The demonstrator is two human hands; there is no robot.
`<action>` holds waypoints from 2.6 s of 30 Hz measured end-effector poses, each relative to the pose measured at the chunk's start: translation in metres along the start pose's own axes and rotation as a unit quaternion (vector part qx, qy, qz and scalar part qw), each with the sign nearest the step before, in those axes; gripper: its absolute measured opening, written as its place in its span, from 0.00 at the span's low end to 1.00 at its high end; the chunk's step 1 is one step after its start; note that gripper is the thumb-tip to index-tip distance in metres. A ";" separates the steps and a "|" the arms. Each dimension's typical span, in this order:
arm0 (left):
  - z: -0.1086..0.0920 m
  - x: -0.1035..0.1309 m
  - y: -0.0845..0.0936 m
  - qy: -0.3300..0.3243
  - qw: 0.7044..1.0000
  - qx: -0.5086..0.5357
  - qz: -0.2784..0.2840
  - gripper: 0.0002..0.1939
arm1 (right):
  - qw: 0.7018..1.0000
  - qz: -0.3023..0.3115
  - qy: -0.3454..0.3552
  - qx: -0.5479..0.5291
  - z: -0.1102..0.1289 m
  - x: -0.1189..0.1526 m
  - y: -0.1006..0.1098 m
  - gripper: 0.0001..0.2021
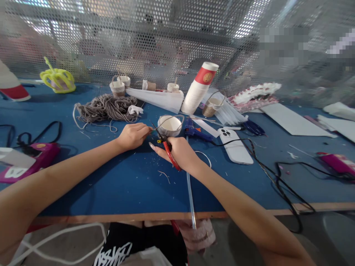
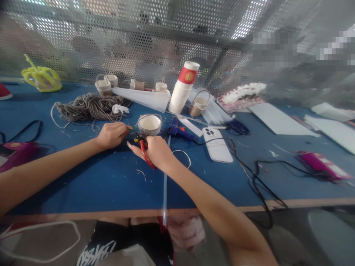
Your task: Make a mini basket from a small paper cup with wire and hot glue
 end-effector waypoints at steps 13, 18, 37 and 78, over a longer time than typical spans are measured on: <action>0.001 0.001 0.000 0.012 1.000 0.013 -0.002 0.12 | 0.994 0.080 -0.028 -0.064 -0.006 0.003 0.001 0.24; 0.001 0.003 -0.001 0.010 0.999 0.033 -0.004 0.10 | 0.990 0.107 -0.036 -0.088 -0.002 0.006 0.006 0.24; 0.002 0.001 0.002 0.011 0.999 0.030 0.004 0.12 | 0.962 0.145 -0.025 -0.232 0.000 0.005 0.011 0.17; 0.018 0.006 0.003 0.097 0.979 0.175 0.038 0.15 | 0.862 0.190 -0.147 -0.447 -0.013 0.003 -0.009 0.23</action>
Point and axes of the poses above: each hand's wrist, its own x-axis away from the middle knuckle, its own y-axis out of the back of the hand, z = x × y, the point moved 5 cm from there along -x, towards the middle knuckle
